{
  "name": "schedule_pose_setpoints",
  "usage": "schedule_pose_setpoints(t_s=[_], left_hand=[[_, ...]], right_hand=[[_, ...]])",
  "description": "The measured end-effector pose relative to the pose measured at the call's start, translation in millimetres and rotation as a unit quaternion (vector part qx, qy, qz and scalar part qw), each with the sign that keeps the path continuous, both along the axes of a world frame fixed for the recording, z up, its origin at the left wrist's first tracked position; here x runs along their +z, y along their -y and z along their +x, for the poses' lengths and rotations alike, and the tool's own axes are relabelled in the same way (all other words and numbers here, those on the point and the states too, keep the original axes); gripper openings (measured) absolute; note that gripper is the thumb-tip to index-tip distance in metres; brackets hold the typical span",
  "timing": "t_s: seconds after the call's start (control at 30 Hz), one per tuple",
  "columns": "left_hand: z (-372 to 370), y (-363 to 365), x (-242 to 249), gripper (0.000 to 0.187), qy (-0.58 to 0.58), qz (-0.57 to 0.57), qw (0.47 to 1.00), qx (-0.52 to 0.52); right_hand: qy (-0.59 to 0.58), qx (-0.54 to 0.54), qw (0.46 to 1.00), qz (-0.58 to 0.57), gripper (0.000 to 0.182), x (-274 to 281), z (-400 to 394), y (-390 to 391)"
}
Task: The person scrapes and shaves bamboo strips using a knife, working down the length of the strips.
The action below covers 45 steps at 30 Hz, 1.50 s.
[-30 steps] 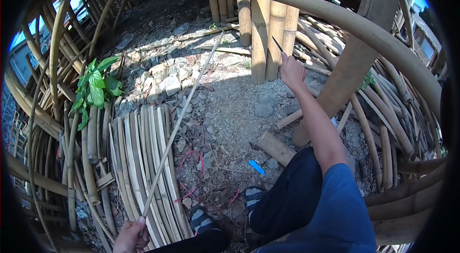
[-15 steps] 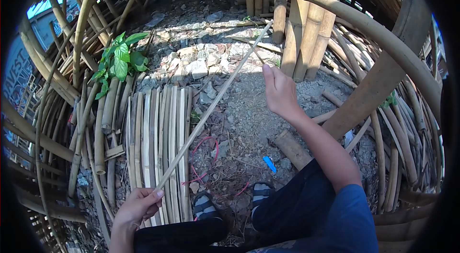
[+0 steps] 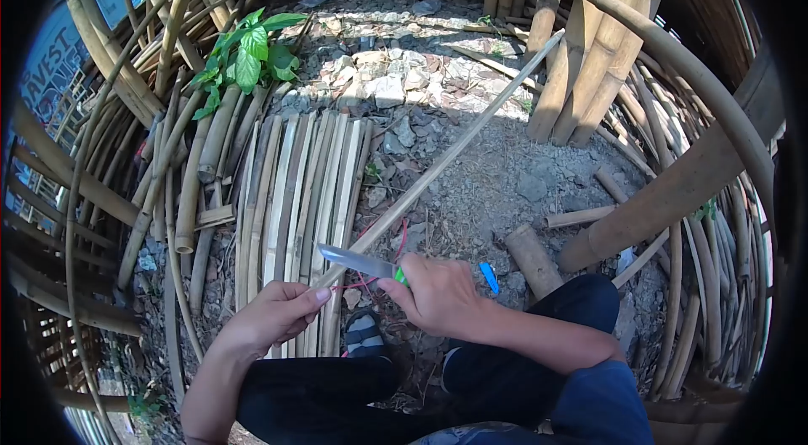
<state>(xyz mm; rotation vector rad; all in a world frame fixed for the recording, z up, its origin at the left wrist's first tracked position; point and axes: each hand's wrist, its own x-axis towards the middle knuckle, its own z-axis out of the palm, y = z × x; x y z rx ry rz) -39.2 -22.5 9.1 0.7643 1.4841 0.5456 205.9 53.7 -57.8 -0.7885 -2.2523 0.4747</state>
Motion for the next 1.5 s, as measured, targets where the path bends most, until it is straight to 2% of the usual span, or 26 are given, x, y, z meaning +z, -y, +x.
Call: schedule_pose_setpoints(t_s=[0.13,0.4,0.53,0.63,0.9,1.03,1.1,1.13,1.2,1.33,1.4,1.47,1.5], left_hand=[[-2.0,1.0,-1.6,0.045,0.013,-0.007,1.0,-0.005],[-3.3,0.8,-5.8,0.046,0.034,0.008,0.999,0.001],[-2.2,0.6,-1.7,0.046,0.019,0.009,1.0,0.0],[-2.5,1.2,-0.1,0.046,0.007,0.011,1.0,0.005],[-2.7,0.5,0.8,0.047,0.0,0.014,1.0,0.011],[-4.4,2.7,0.5,0.047,0.014,0.018,1.0,0.007],[-9.4,4.5,-3.0,0.047,0.002,0.009,1.0,0.022],[-10.4,6.0,-4.3,0.047,0.005,0.01,1.0,0.021],[-11.8,7.0,-4.4,0.044,0.014,-0.014,1.0,0.012],[-12.1,8.3,-5.1,0.044,0.016,-0.019,1.0,0.006],[-5.8,4.0,-4.4,0.046,0.015,-0.018,1.0,0.01],[-5.6,4.4,-3.5,0.047,0.002,-0.019,1.0,0.003],[-3.1,3.0,-3.6,0.047,0.002,-0.012,1.0,0.001]], right_hand=[[0.012,-0.015,1.0,0.014,0.036,-4.2,-5.5,2.7],[0.003,-0.033,0.991,0.132,0.039,-11.9,-4.4,-15.4],[0.015,-0.039,0.988,0.149,0.038,-12.0,-0.9,-23.0],[0.043,-0.099,0.986,0.125,0.038,-12.3,7.1,-31.7],[0.047,-0.099,0.97,0.215,0.039,-1.8,17.8,-52.3],[0.045,-0.132,0.97,0.197,0.038,-5.9,24.5,-58.7],[0.081,-0.205,0.961,0.167,0.039,-3.6,39.9,-76.6],[0.083,-0.207,0.96,0.169,0.039,-1.7,46.3,-85.5],[0.077,-0.315,0.945,0.04,0.042,2.7,60.2,-102.3],[0.09,-0.369,0.924,0.052,0.045,10.9,85.2,-120.1],[0.058,-0.341,0.937,0.039,0.043,6.5,76.6,-109.3],[0.044,-0.253,0.967,-0.003,0.04,9.9,56.0,-77.1],[0.032,-0.185,0.982,0.012,0.039,5.8,42.2,-58.4]])
